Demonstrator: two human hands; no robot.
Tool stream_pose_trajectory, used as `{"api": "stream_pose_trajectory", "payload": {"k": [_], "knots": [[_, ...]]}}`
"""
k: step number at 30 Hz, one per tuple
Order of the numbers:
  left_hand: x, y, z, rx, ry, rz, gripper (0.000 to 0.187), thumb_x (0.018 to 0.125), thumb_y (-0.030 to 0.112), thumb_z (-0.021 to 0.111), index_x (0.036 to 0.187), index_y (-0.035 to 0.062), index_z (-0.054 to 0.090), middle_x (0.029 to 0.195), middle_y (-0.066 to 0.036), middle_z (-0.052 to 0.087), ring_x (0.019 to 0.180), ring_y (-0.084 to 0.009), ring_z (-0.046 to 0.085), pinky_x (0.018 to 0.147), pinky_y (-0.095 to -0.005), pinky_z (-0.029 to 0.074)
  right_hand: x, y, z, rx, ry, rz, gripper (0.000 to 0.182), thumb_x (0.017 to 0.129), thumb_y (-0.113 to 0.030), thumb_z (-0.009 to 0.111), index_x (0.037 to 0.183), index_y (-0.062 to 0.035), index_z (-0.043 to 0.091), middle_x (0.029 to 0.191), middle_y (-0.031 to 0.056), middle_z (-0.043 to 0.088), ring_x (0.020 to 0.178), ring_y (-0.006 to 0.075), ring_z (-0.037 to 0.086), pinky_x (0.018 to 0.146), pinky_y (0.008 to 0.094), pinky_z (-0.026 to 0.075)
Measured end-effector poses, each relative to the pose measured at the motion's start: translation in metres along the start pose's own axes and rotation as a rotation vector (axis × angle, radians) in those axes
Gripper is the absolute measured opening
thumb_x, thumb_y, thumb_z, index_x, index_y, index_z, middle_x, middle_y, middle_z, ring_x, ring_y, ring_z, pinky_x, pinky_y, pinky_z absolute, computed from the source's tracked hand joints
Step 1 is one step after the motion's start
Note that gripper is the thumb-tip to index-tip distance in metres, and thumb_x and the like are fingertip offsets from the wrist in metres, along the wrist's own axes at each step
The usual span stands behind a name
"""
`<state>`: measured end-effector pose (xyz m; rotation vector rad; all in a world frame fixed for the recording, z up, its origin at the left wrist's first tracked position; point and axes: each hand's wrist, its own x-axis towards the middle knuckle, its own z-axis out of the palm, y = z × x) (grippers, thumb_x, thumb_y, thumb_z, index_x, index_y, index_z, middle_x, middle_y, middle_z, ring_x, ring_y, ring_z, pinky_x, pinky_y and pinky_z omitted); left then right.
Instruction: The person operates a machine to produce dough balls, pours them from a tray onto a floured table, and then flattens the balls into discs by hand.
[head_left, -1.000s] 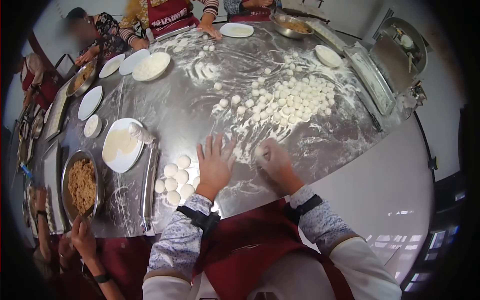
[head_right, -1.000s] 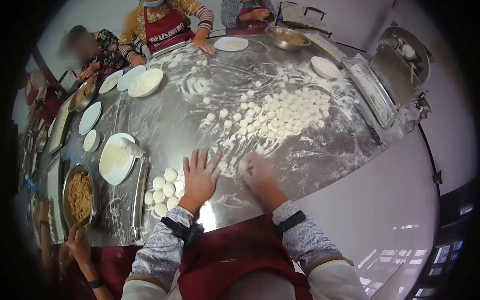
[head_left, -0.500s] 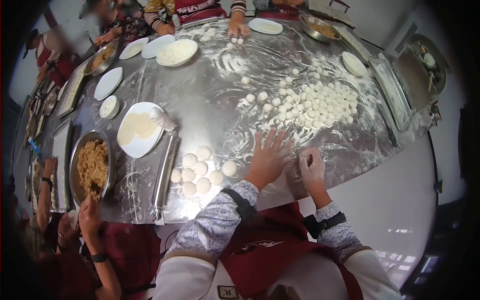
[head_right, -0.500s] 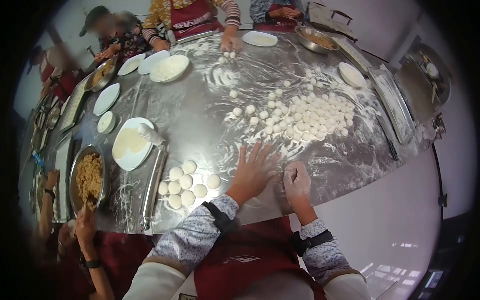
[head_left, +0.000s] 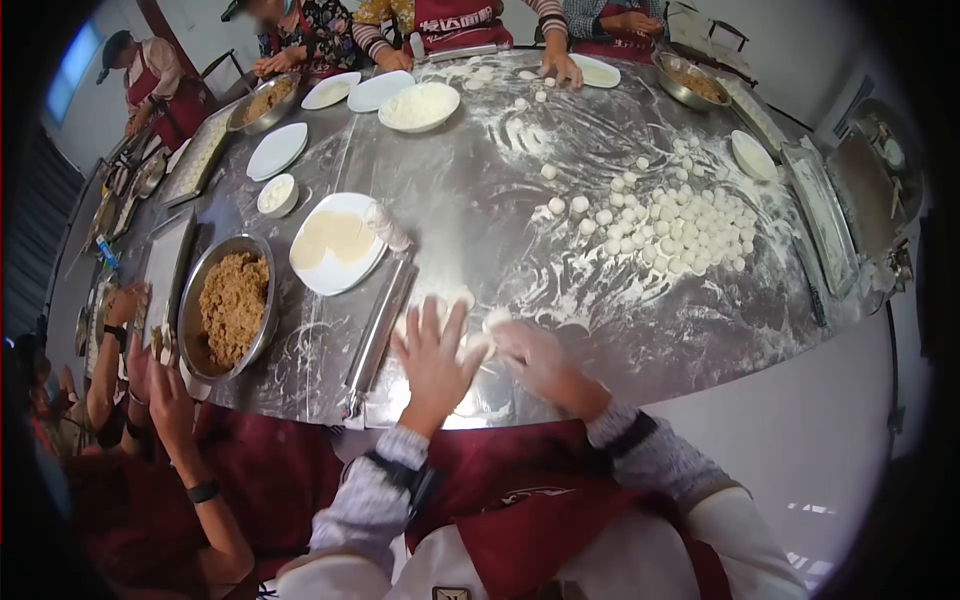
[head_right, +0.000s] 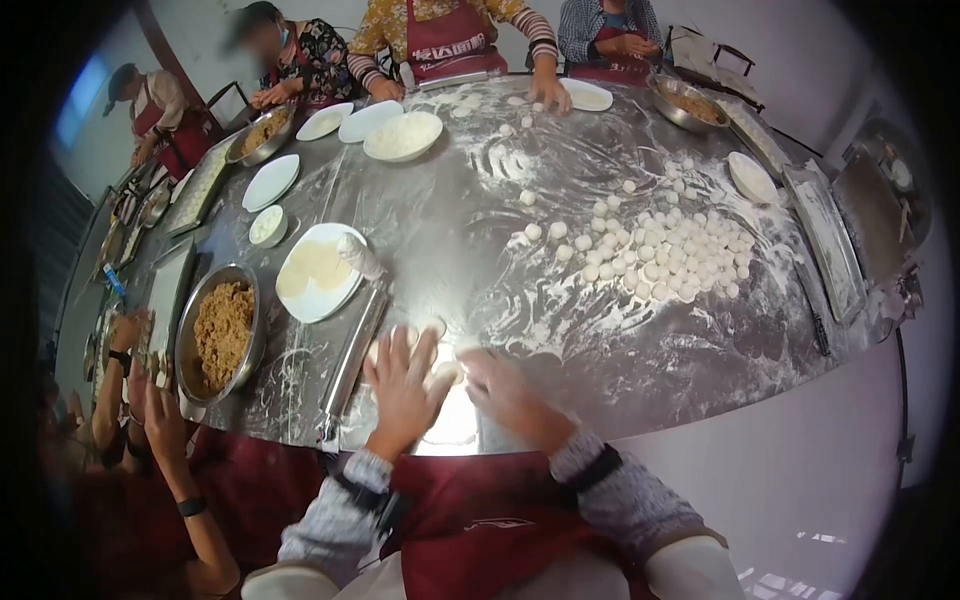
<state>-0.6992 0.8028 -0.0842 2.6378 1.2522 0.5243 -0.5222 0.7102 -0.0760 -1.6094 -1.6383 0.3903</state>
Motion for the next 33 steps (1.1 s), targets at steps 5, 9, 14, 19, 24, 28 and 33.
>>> {"api": "stream_pose_trajectory", "payload": {"k": [5,9,14,19,24,28,33], "knots": [[0.099,0.031,0.015,-0.497,0.149,0.020,0.066,0.096,0.045,0.057,0.152,0.0135,0.040,0.153,-0.029,0.033,0.141,-0.0482,0.031,0.113,-0.0615,0.023,0.017,0.034,0.003,0.080,0.387,0.247,0.035,0.088,-0.004,0.065,0.123,-0.0045,0.062,0.110,0.0138,0.067,0.093,0.0217,0.068,0.079,0.0346,0.056],[0.096,0.006,-0.039,-0.658,0.100,-0.018,0.057,0.098,0.034,0.056,0.147,0.0079,0.046,0.142,-0.029,0.049,0.136,-0.0466,0.039,0.114,-0.0479,0.030,-0.036,0.048,-0.053,0.009,0.458,0.420,0.032,0.086,-0.007,0.062,0.118,-0.0036,0.064,0.104,0.0159,0.069,0.096,0.0342,0.067,0.086,0.0392,0.054],[0.022,-0.018,-0.149,-0.354,-0.685,0.019,0.039,0.099,0.030,0.057,0.130,0.0063,0.063,0.113,-0.021,0.069,0.107,-0.0362,0.067,0.092,-0.0420,0.051,-0.115,0.014,-0.085,0.346,0.324,0.666,0.017,0.095,-0.006,0.057,0.110,-0.0005,0.065,0.092,0.0111,0.071,0.079,0.0179,0.067,0.074,0.0298,0.054],[-0.113,-0.054,-0.155,0.114,-1.381,-0.137,0.037,0.093,0.038,0.062,0.116,0.0108,0.071,0.104,-0.016,0.074,0.097,-0.0330,0.070,0.087,-0.0464,0.052,-0.157,0.009,-0.084,0.326,0.288,0.501,0.010,0.096,-0.001,0.055,0.101,0.0008,0.062,0.084,0.0075,0.068,0.069,0.0106,0.061,0.064,0.0277,0.053],[-0.067,-0.095,-0.243,-1.912,-0.621,-0.427,0.056,0.097,0.050,0.052,0.133,0.0071,0.059,0.124,-0.021,0.066,0.115,-0.0315,0.064,0.101,-0.0439,0.047,-0.129,0.018,-0.089,0.235,0.333,0.415,0.009,0.095,0.001,0.054,0.097,0.0008,0.062,0.084,0.0110,0.068,0.067,0.0136,0.062,0.062,0.0285,0.052],[-0.012,-0.081,-0.260,-2.148,-0.266,-0.293,0.051,0.098,0.042,0.052,0.134,0.0058,0.058,0.125,-0.020,0.065,0.114,-0.0297,0.064,0.100,-0.0427,0.048,-0.114,0.040,-0.089,0.138,0.399,0.266,0.010,0.091,0.001,0.056,0.097,-0.0018,0.064,0.084,0.0141,0.068,0.067,0.0218,0.066,0.063,0.0324,0.054],[0.012,-0.062,-0.242,-2.148,-0.251,-0.402,0.046,0.099,0.032,0.052,0.135,0.0041,0.057,0.126,-0.019,0.064,0.114,-0.0275,0.064,0.099,-0.0412,0.050,-0.118,0.049,-0.089,0.224,0.425,0.274,0.015,0.085,0.003,0.059,0.098,-0.0012,0.065,0.087,0.0185,0.067,0.071,0.0312,0.067,0.061,0.0381,0.054]]}}
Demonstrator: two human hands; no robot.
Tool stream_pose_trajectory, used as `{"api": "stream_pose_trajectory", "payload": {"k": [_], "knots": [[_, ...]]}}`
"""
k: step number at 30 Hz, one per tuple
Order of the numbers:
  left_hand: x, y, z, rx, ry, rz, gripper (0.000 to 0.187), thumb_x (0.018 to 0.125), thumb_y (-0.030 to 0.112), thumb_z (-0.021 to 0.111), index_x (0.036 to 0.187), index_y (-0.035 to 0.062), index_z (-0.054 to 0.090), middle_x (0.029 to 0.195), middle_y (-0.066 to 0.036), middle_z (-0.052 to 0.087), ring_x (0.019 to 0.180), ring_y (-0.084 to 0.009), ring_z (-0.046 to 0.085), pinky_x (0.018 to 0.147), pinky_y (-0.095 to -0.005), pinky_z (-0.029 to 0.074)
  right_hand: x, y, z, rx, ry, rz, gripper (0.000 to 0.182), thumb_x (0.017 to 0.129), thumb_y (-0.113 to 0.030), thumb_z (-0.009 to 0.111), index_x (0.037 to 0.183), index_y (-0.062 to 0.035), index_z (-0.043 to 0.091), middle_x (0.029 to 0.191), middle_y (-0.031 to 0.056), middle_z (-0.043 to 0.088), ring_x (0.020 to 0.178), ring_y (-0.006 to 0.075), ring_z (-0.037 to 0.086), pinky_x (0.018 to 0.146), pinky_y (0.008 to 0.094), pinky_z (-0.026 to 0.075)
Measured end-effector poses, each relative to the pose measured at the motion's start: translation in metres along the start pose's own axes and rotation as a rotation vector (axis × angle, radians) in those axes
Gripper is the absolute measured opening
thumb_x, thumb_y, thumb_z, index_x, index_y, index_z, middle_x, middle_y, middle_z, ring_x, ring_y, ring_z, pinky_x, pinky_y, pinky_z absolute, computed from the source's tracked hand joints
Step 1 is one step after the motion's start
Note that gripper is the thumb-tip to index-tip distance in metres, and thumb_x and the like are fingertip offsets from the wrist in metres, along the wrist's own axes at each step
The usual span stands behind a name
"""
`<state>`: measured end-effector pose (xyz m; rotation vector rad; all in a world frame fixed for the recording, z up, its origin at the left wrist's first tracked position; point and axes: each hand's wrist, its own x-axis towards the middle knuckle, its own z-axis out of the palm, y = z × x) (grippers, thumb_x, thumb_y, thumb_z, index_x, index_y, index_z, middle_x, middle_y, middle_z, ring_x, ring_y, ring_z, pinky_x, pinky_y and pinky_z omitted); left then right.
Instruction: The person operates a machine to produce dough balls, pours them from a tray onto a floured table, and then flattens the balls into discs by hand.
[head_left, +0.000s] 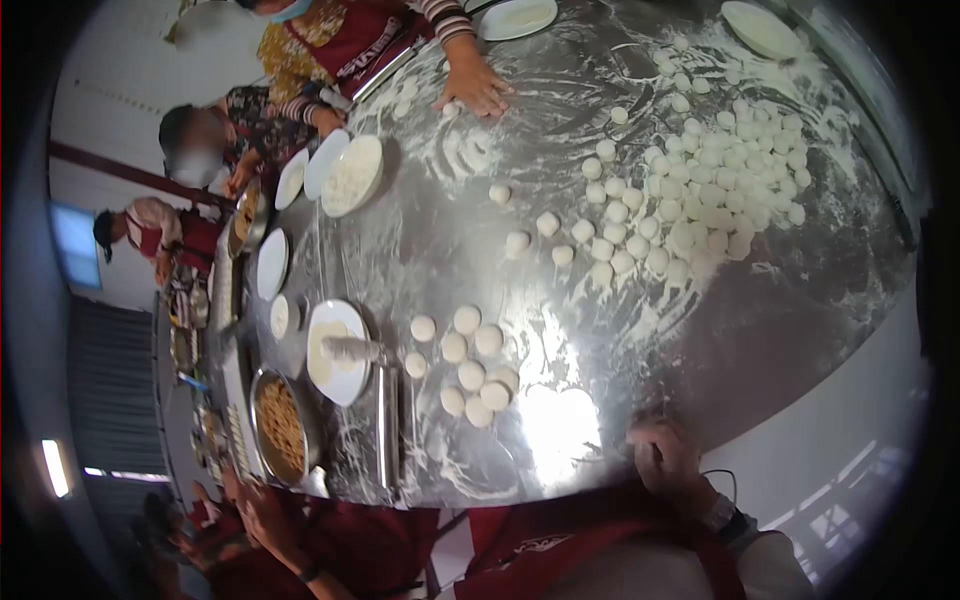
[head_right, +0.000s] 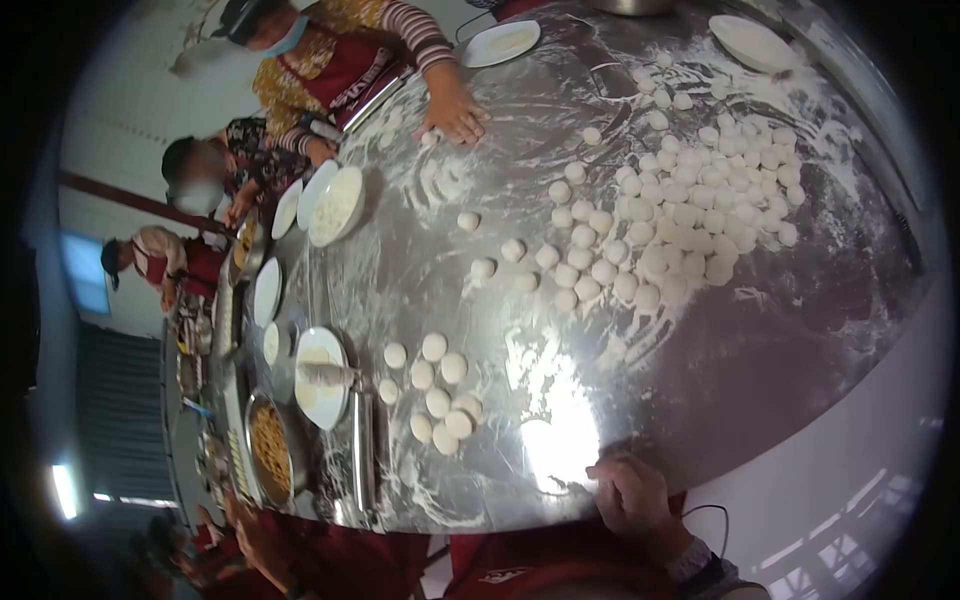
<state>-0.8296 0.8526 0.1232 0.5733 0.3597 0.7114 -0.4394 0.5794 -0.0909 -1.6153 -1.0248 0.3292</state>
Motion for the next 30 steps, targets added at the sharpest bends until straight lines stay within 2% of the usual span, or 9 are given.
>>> {"api": "stream_pose_trajectory", "payload": {"k": [8,11,13,15,19,21,23,26,30], "knots": [[0.016,-0.027,0.017,0.021,0.148,-0.297,0.039,0.100,0.016,0.052,0.136,0.0014,0.055,0.128,-0.017,0.062,0.113,-0.0240,0.063,0.096,-0.0387,0.052,0.011,-0.008,0.004,0.032,-0.003,0.053,0.018,0.083,0.005,0.060,0.099,-0.0014,0.065,0.088,0.0189,0.067,0.073,0.0326,0.068,0.064,0.0394,0.057],[0.019,-0.053,0.030,0.269,0.122,-0.890,0.037,0.101,0.010,0.052,0.136,0.0003,0.054,0.129,-0.016,0.061,0.113,-0.0227,0.063,0.095,-0.0378,0.052,0.010,-0.012,0.001,-0.078,0.021,-0.027,0.018,0.083,0.006,0.059,0.099,-0.0010,0.065,0.088,0.0182,0.067,0.073,0.0334,0.068,0.066,0.0388,0.057],[0.054,-0.078,0.064,0.808,0.002,-1.229,0.036,0.101,0.007,0.052,0.137,-0.0003,0.054,0.129,-0.015,0.061,0.113,-0.0218,0.063,0.095,-0.0372,0.053,0.005,-0.005,0.005,-0.035,0.021,-0.019,0.016,0.085,0.006,0.058,0.098,-0.0004,0.064,0.090,0.0187,0.066,0.075,0.0325,0.067,0.067,0.0391,0.055],[0.105,-0.098,0.099,1.421,-0.169,-1.029,0.041,0.098,0.000,0.051,0.139,-0.0013,0.052,0.106,-0.009,0.069,0.094,-0.0167,0.068,0.086,-0.0312,0.056,-0.003,-0.003,0.004,-0.034,-0.032,-0.007,0.015,0.086,0.006,0.056,0.098,0.0002,0.064,0.091,0.0192,0.065,0.078,0.0331,0.066,0.068,0.0407,0.054],[0.151,-0.101,0.119,1.535,-0.317,-0.364,0.033,0.104,0.018,0.054,0.133,0.0019,0.057,0.104,-0.010,0.071,0.088,-0.0136,0.068,0.083,-0.0288,0.055,-0.002,-0.003,0.010,0.037,-0.118,0.202,0.013,0.094,-0.001,0.054,0.103,-0.0013,0.064,0.092,0.0184,0.067,0.085,0.0326,0.067,0.073,0.0397,0.054],[0.158,-0.096,0.126,1.469,-0.421,-0.310,0.036,0.104,0.023,0.056,0.134,0.0029,0.056,0.104,-0.008,0.070,0.092,-0.0135,0.067,0.085,-0.0306,0.054,0.020,-0.025,0.021,0.100,-0.182,0.228,0.015,0.095,-0.002,0.054,0.106,-0.0018,0.064,0.093,0.0180,0.067,0.087,0.0325,0.066,0.076,0.0399,0.053],[0.155,-0.089,0.127,1.439,-0.518,-0.410,0.039,0.103,0.025,0.059,0.135,0.0026,0.056,0.105,-0.008,0.069,0.093,-0.0143,0.067,0.086,-0.0310,0.054,0.050,-0.088,0.052,0.127,-0.572,-0.187,0.015,0.090,-0.002,0.062,0.105,-0.0034,0.066,0.097,0.0155,0.066,0.081,0.0327,0.066,0.070,0.0397,0.052],[0.148,-0.078,0.114,1.471,-0.604,-0.454,0.043,0.102,0.027,0.062,0.136,0.0018,0.055,0.105,-0.007,0.069,0.093,-0.0145,0.067,0.087,-0.0304,0.053,0.045,-0.121,0.114,0.262,-1.034,-0.357,0.022,0.094,-0.017,0.062,0.110,-0.0032,0.067,0.110,0.0166,0.067,0.098,0.0342,0.064,0.084,0.0444,0.051],[0.137,-0.049,0.112,1.473,-0.440,-0.454,0.046,0.100,0.027,0.064,0.137,0.0012,0.055,0.109,-0.008,0.069,0.097,-0.0144,0.067,0.088,-0.0299,0.055,-0.007,-0.157,0.207,0.472,-1.500,-0.556,0.034,0.099,-0.028,0.055,0.117,-0.0009,0.066,0.116,0.0201,0.065,0.111,0.0365,0.061,0.095,0.0459,0.047]]}}
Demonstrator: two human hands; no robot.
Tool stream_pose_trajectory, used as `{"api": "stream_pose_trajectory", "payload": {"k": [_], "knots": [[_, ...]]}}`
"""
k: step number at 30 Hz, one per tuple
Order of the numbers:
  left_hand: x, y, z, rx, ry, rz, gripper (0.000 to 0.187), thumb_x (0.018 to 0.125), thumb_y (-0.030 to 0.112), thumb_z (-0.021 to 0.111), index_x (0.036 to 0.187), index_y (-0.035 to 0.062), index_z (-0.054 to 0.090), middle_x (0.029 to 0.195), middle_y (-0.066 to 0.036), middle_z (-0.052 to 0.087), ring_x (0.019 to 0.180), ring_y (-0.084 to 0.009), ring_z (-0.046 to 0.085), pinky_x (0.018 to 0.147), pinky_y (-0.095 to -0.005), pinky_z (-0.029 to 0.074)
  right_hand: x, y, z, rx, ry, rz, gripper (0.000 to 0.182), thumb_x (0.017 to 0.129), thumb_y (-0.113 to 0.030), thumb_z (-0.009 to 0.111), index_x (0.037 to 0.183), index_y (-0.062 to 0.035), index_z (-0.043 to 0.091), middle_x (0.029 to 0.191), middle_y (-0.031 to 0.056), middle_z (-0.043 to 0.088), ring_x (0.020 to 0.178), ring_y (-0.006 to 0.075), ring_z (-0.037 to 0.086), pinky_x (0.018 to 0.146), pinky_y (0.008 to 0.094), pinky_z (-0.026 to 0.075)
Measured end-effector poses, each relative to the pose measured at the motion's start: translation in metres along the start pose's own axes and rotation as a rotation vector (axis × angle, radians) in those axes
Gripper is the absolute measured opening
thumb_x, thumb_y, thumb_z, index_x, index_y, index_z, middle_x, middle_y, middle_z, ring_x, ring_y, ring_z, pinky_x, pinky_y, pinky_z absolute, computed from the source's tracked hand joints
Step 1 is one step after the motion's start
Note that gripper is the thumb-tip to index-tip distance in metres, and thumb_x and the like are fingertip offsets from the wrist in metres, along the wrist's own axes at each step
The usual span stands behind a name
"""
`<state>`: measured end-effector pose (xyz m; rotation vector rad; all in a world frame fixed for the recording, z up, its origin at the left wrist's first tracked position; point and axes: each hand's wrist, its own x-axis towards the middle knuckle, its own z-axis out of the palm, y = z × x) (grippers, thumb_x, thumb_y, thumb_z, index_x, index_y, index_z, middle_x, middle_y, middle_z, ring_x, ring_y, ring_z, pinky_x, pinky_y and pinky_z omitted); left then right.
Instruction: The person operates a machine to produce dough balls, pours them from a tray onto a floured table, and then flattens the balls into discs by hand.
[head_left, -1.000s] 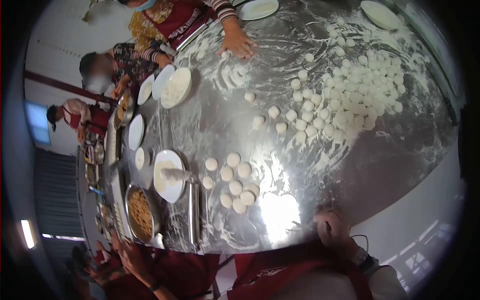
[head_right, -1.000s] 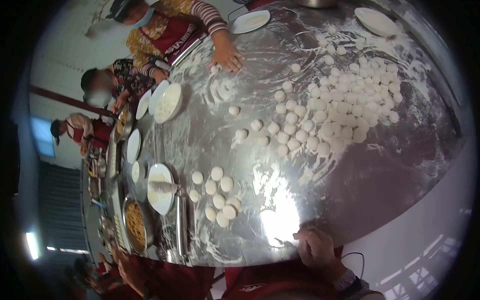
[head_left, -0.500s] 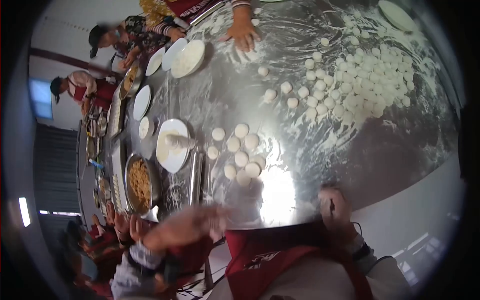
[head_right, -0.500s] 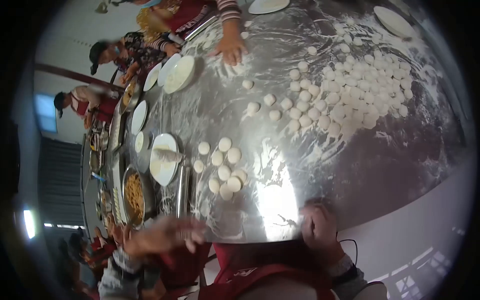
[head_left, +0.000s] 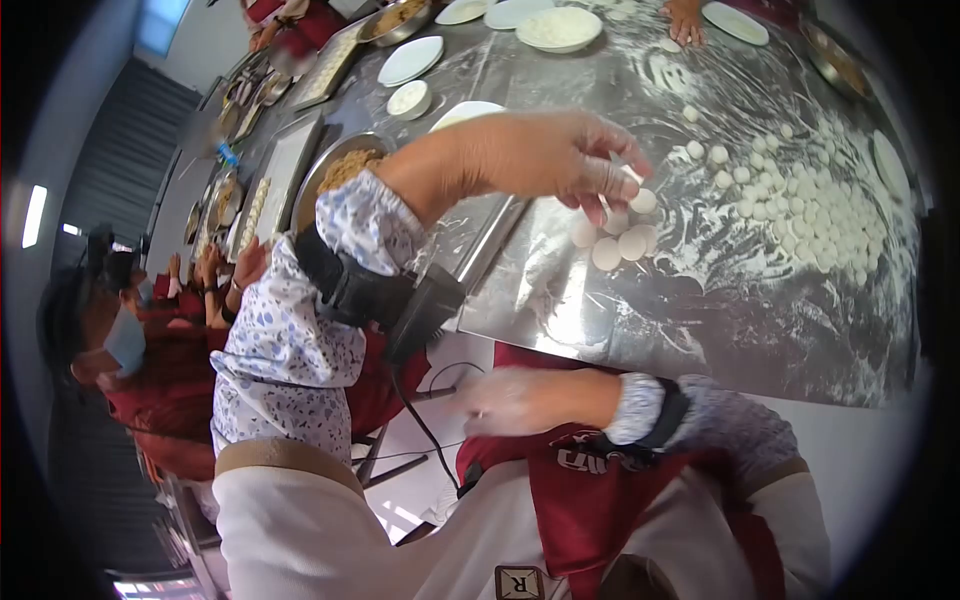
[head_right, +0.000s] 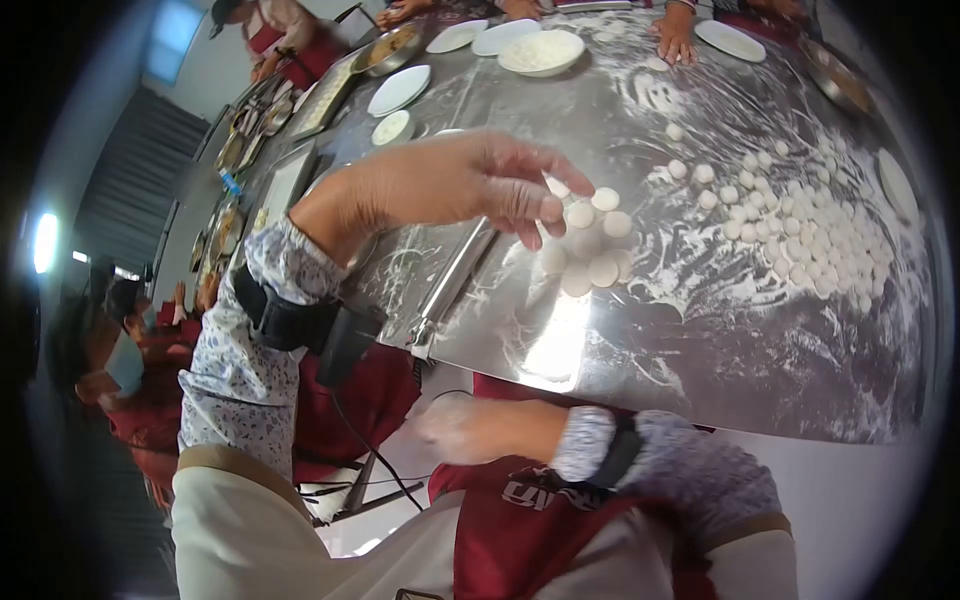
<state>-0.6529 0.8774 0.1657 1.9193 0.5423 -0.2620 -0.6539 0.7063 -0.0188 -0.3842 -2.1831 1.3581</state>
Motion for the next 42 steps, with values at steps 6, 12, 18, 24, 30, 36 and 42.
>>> {"api": "stream_pose_trajectory", "payload": {"k": [6,12,18,24,30,36,42], "knots": [[-0.052,0.005,-0.029,0.039,0.155,-0.018,0.045,0.100,0.029,0.064,0.135,0.0018,0.056,0.113,-0.011,0.069,0.097,-0.0174,0.069,0.088,-0.0299,0.056,0.066,-0.030,0.053,0.293,-0.502,0.120,0.036,0.098,-0.033,0.056,0.104,0.0010,0.068,0.103,0.0204,0.070,0.097,0.0341,0.065,0.085,0.0433,0.050],[-0.116,0.047,-0.077,0.290,0.188,-0.070,0.050,0.100,0.035,0.062,0.139,0.0035,0.055,0.118,-0.015,0.069,0.098,-0.0205,0.072,0.087,-0.0310,0.058,0.101,-0.062,0.069,0.499,-0.109,-0.443,0.033,0.102,-0.024,0.052,0.081,0.0007,0.057,0.055,0.0056,0.057,0.048,0.0156,0.059,0.050,0.0282,0.050],[-0.172,0.134,-0.126,0.583,0.414,0.015,0.052,0.100,0.042,0.058,0.140,0.0082,0.057,0.113,-0.013,0.071,0.094,-0.0190,0.073,0.086,-0.0313,0.058,0.119,-0.142,0.010,0.343,0.365,-0.639,0.036,0.103,-0.023,0.054,0.076,0.0022,0.053,0.065,0.0060,0.063,0.052,0.0114,0.062,0.050,0.0297,0.051],[-0.088,0.071,-0.088,0.216,0.539,0.337,0.049,0.094,0.036,0.063,0.134,0.0084,0.061,0.116,-0.006,0.068,0.094,-0.0128,0.067,0.089,-0.0301,0.056,0.032,-0.090,-0.045,0.426,0.059,0.120,0.034,0.102,-0.033,0.058,0.107,0.0011,0.058,0.091,0.0096,0.070,0.073,0.0115,0.069,0.063,0.0248,0.053],[-0.013,-0.087,0.023,0.311,0.296,0.066,0.069,0.091,0.032,0.073,0.148,0.0079,0.040,0.121,-0.019,0.066,0.098,-0.0235,0.067,0.086,-0.0360,0.055,-0.145,-0.034,-0.063,-0.822,0.331,0.156,0.039,0.091,-0.022,0.071,0.121,0.0000,0.061,0.106,0.0150,0.069,0.094,0.0219,0.070,0.086,0.0350,0.055],[0.023,-0.172,0.123,0.880,0.638,-0.001,0.114,0.073,0.057,0.081,0.159,0.0161,0.019,0.135,-0.037,0.046,0.114,-0.0471,0.057,0.093,-0.0491,0.050,-0.170,0.025,-0.069,-0.836,0.904,0.846,0.067,0.082,-0.024,0.077,0.137,0.0024,0.048,0.119,0.0239,0.061,0.105,0.0402,0.061,0.091,0.0480,0.050],[0.145,-0.188,0.066,0.567,0.698,0.086,0.090,0.080,0.029,0.079,0.155,0.0192,0.031,0.137,-0.037,0.042,0.116,-0.0505,0.049,0.101,-0.0549,0.042,-0.124,0.102,-0.181,-0.645,0.975,0.703,0.076,0.085,-0.021,0.073,0.148,0.0013,0.036,0.132,0.0303,0.053,0.124,0.0420,0.052,0.106,0.0479,0.042]]}}
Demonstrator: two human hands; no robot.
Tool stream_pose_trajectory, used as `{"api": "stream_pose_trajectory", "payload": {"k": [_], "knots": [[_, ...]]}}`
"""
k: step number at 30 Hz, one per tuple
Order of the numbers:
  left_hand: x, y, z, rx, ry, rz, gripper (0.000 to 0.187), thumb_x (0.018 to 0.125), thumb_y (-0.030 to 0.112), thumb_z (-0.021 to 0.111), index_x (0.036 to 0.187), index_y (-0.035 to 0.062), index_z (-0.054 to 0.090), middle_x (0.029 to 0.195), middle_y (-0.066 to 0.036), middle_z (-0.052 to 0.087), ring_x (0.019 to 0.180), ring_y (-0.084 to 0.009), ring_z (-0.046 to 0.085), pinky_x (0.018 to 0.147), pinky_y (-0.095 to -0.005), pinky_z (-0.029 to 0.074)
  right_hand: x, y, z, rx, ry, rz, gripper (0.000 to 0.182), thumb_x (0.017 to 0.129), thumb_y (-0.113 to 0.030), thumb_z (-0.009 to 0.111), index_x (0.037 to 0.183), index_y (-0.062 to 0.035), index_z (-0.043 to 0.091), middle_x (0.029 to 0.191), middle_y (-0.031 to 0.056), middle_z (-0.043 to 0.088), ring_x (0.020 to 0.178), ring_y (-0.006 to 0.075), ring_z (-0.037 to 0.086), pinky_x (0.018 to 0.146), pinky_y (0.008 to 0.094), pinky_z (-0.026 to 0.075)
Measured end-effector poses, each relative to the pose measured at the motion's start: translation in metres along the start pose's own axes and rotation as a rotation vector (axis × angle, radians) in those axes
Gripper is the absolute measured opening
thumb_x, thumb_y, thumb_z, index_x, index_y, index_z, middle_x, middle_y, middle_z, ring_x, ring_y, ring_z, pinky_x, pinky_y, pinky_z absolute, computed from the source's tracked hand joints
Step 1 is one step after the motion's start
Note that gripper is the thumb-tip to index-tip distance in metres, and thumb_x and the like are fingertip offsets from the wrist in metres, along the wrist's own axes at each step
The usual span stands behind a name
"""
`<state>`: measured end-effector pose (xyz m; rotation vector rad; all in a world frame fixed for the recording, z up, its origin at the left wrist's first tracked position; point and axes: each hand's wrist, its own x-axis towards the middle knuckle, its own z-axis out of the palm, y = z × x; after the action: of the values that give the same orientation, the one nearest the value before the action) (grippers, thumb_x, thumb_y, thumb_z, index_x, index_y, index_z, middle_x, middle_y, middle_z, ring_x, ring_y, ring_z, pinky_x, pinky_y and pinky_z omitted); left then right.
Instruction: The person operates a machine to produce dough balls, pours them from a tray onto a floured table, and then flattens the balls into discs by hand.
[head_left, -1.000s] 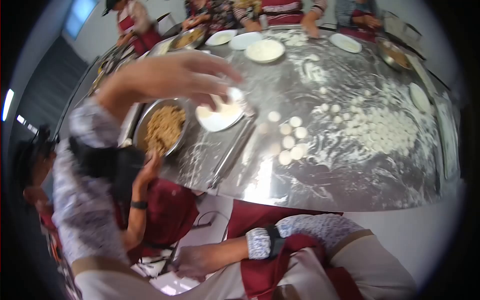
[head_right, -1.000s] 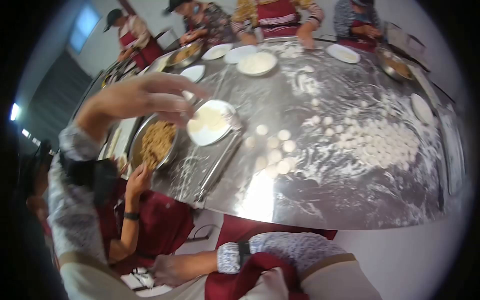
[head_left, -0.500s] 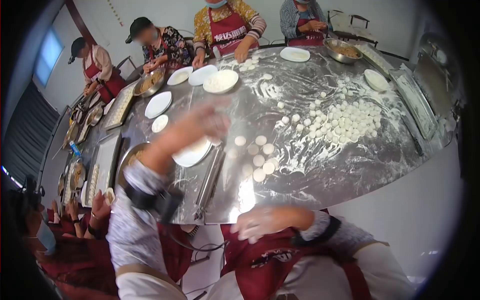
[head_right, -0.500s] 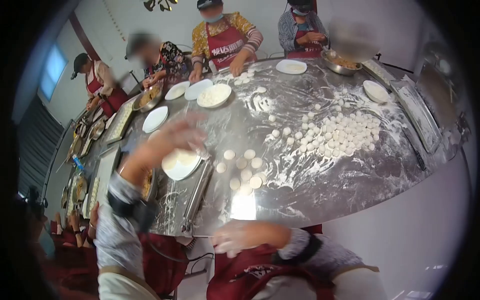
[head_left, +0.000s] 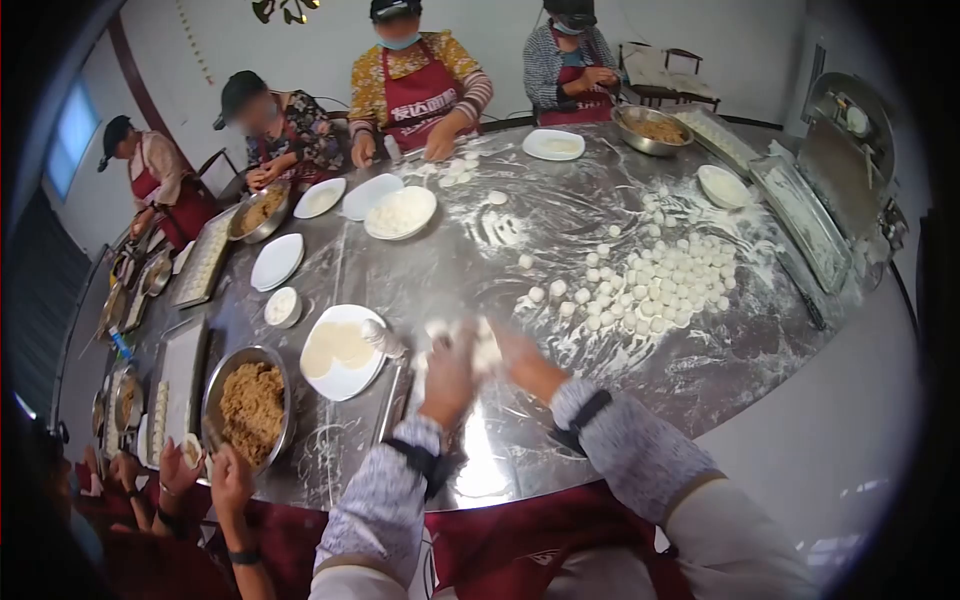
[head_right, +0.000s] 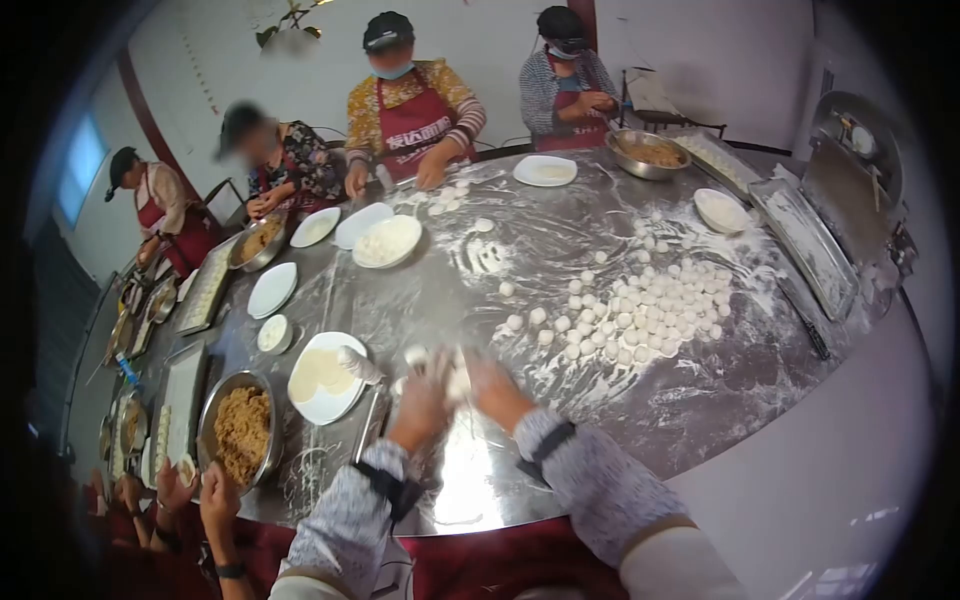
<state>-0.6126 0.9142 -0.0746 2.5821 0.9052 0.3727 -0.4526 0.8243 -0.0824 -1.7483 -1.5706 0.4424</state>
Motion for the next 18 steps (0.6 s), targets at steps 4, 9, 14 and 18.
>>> {"api": "stream_pose_trajectory", "payload": {"k": [4,9,14,18], "knots": [[0.051,0.010,-0.013,-0.143,0.424,-0.043,0.082,0.082,0.024,0.077,0.152,0.0109,0.035,0.141,-0.028,0.046,0.124,-0.0459,0.048,0.105,-0.0526,0.041,0.069,0.040,-0.043,-0.271,0.275,0.021,0.080,0.086,-0.026,0.073,0.152,-0.0052,0.033,0.142,0.0276,0.048,0.131,0.0405,0.047,0.110,0.0495,0.039],[0.037,0.043,0.008,-0.041,0.075,0.283,0.075,0.083,0.028,0.074,0.149,0.0124,0.041,0.143,-0.021,0.047,0.129,-0.0436,0.045,0.106,-0.0513,0.040,0.113,0.115,-0.075,-0.410,0.190,0.114,0.087,0.084,-0.038,0.075,0.157,-0.0222,0.030,0.155,0.0171,0.038,0.141,0.0366,0.037,0.115,0.0519,0.031],[0.037,0.029,0.032,-0.138,0.020,0.221,0.072,0.084,0.020,0.072,0.147,0.0037,0.041,0.141,-0.023,0.048,0.131,-0.0416,0.044,0.112,-0.0461,0.036,0.093,0.153,-0.066,-0.226,0.081,-0.075,0.032,0.086,-0.025,0.069,0.117,-0.0176,0.065,0.130,0.0101,0.060,0.128,0.0326,0.048,0.108,0.0513,0.035],[0.023,0.033,0.024,-0.154,0.052,0.271,0.064,0.086,0.013,0.064,0.145,0.0024,0.042,0.134,-0.022,0.053,0.126,-0.0411,0.048,0.109,-0.0488,0.037,0.014,0.110,-0.063,-0.443,0.069,-0.130,0.036,0.083,-0.011,0.064,0.118,-0.0171,0.065,0.128,0.0104,0.060,0.116,0.0321,0.056,0.099,0.0470,0.039]]}}
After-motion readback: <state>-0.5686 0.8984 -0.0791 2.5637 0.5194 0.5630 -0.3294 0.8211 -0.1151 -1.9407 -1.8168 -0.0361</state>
